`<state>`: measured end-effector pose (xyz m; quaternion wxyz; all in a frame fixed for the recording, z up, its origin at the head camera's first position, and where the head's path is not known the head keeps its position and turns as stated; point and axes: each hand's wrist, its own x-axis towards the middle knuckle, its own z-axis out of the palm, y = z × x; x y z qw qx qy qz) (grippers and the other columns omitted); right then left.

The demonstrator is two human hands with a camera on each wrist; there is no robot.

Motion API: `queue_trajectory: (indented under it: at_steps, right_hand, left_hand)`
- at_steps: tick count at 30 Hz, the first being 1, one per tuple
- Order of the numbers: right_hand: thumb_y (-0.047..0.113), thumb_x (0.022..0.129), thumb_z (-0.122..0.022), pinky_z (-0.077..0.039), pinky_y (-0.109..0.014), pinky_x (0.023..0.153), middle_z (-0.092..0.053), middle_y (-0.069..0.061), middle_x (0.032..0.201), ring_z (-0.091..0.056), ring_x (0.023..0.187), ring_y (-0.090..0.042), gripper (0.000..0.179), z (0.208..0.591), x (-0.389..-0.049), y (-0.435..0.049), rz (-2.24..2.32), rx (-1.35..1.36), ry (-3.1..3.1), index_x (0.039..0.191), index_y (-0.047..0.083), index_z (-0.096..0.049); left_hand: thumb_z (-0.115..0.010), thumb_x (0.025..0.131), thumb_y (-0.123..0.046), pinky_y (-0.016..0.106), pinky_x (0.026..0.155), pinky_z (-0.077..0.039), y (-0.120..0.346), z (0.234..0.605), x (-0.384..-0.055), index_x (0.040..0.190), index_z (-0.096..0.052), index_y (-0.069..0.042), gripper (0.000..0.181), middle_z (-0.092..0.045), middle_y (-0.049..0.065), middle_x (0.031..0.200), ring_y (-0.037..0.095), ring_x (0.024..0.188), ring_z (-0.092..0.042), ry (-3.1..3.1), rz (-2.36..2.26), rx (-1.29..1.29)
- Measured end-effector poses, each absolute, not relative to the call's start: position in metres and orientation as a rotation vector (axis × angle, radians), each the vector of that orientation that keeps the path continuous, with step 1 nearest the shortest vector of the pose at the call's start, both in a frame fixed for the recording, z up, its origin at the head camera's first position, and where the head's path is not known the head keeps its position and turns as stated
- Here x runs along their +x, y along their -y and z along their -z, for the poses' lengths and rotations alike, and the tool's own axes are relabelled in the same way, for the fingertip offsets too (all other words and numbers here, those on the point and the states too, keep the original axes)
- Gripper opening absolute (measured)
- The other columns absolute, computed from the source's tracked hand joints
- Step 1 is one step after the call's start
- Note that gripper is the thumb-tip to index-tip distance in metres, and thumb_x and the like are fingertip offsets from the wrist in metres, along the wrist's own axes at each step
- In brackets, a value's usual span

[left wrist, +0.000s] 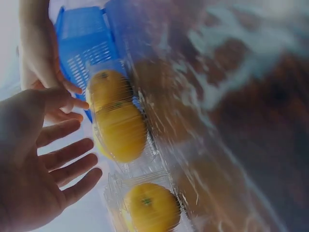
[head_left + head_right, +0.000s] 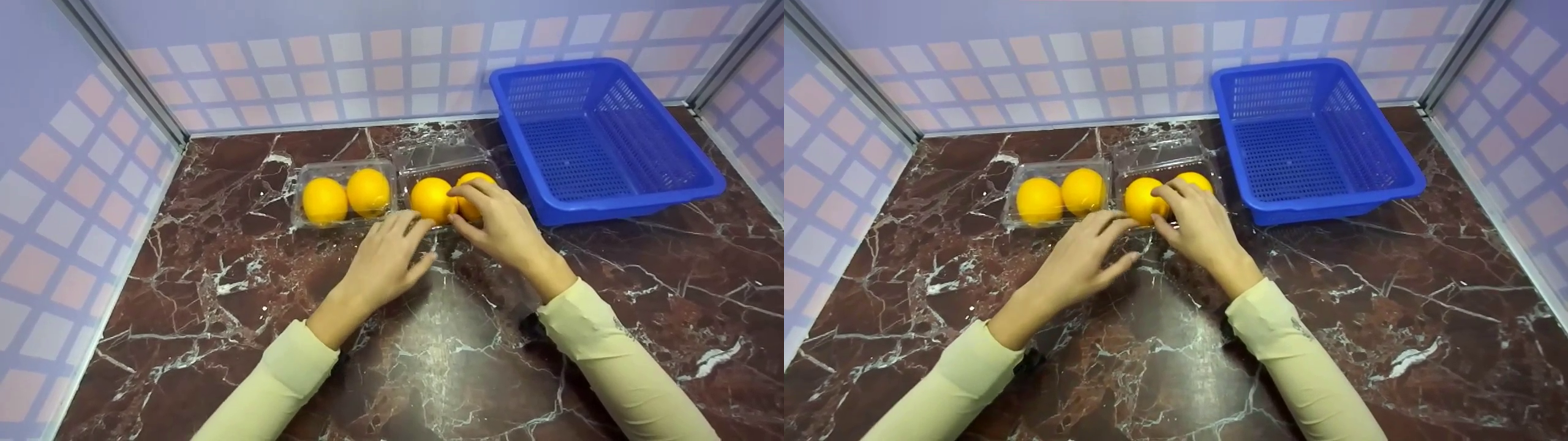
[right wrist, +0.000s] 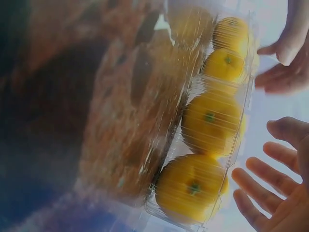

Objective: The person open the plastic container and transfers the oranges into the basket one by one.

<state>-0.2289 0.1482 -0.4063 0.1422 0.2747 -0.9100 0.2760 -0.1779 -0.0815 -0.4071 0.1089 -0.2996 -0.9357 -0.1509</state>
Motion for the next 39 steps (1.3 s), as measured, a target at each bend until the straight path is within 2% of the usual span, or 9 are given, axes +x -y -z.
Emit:
queue_trajectory:
  at_steps: [2, 5, 10, 15, 22, 27, 32, 39]
  right_hand:
    - [0.025, 0.097, -0.077, -0.051, -0.055, 0.104, -0.067, -0.011, 0.134, -0.064, 0.120, -0.035, 0.038, 0.405, -0.230, -0.147, -0.784, 0.816, 2.633, 0.131, 0.009, -0.071]
    - [0.027, 0.098, -0.076, -0.049, -0.056, 0.105, -0.066, -0.013, 0.134, -0.062, 0.124, -0.035, 0.041, 0.404, -0.232, -0.144, -0.757, 0.848, 2.635, 0.134, 0.008, -0.070]
    - [0.026, 0.098, -0.075, -0.048, -0.057, 0.102, -0.067, -0.013, 0.136, -0.063, 0.124, -0.034, 0.042, 0.406, -0.237, -0.140, -0.745, 0.876, 2.638, 0.137, 0.009, -0.069]
    - [0.027, 0.098, -0.075, -0.046, -0.055, 0.105, -0.065, -0.013, 0.140, -0.062, 0.125, -0.035, 0.048, 0.406, -0.245, -0.135, -0.741, 0.878, 2.655, 0.142, 0.011, -0.067]
    - [0.030, 0.097, -0.076, -0.044, -0.056, 0.109, -0.062, -0.012, 0.146, -0.062, 0.129, -0.037, 0.056, 0.401, -0.256, -0.125, -0.701, 0.904, 2.723, 0.149, 0.013, -0.062]
    - [0.030, 0.099, -0.072, -0.037, -0.058, 0.116, -0.056, -0.014, 0.153, -0.057, 0.136, -0.038, 0.057, 0.396, -0.265, -0.121, -0.648, 0.946, 2.812, 0.153, 0.017, -0.058]
    - [0.028, 0.102, -0.069, -0.027, -0.061, 0.122, -0.052, -0.015, 0.159, -0.049, 0.146, -0.035, 0.054, 0.394, -0.268, -0.122, -0.598, 1.011, 2.876, 0.154, 0.018, -0.058]
    - [0.029, 0.098, -0.075, -0.024, -0.062, 0.122, -0.054, -0.013, 0.158, -0.051, 0.146, -0.035, 0.055, 0.394, -0.269, -0.123, -0.579, 1.012, 2.912, 0.150, 0.015, -0.062]
  left_hand:
    - [-0.066, 0.104, -0.041, 0.057, 0.122, -0.038, 0.082, 0.407, -0.177, 0.153, -0.053, -0.010, 0.059, -0.051, 0.020, 0.157, 0.039, 0.149, -0.045, 2.785, 0.358, -0.932]
    - [-0.063, 0.104, -0.052, 0.060, 0.126, -0.031, 0.084, 0.409, -0.174, 0.164, -0.041, -0.016, 0.073, -0.037, 0.019, 0.169, 0.041, 0.158, -0.030, 2.843, 0.240, -0.991]
    - [-0.061, 0.101, -0.062, 0.059, 0.130, -0.020, 0.089, 0.416, -0.168, 0.171, -0.024, -0.023, 0.088, -0.017, 0.014, 0.177, 0.040, 0.163, -0.015, 2.931, 0.126, -1.024]
    - [-0.058, 0.100, -0.067, 0.058, 0.131, -0.016, 0.091, 0.423, -0.165, 0.172, -0.018, -0.019, 0.096, -0.008, 0.010, 0.179, 0.038, 0.164, -0.010, 2.954, 0.043, -1.033]
    - [-0.055, 0.102, -0.066, 0.057, 0.131, -0.021, 0.088, 0.425, -0.165, 0.171, -0.017, -0.011, 0.096, -0.006, 0.009, 0.179, 0.036, 0.164, -0.011, 2.963, -0.020, -1.013]
    - [-0.054, 0.104, -0.062, 0.056, 0.128, -0.028, 0.083, 0.426, -0.166, 0.170, -0.019, -0.008, 0.092, -0.009, 0.009, 0.179, 0.036, 0.164, -0.015, 2.941, -0.066, -0.985]
    - [-0.053, 0.106, -0.057, 0.053, 0.125, -0.036, 0.079, 0.427, -0.168, 0.170, -0.022, -0.009, 0.085, -0.013, 0.008, 0.178, 0.035, 0.163, -0.018, 2.924, -0.104, -0.982]
    - [-0.056, 0.107, -0.050, 0.053, 0.122, -0.041, 0.077, 0.427, -0.170, 0.168, -0.028, -0.010, 0.079, -0.024, 0.010, 0.176, 0.035, 0.161, -0.024, 2.887, -0.069, -0.983]
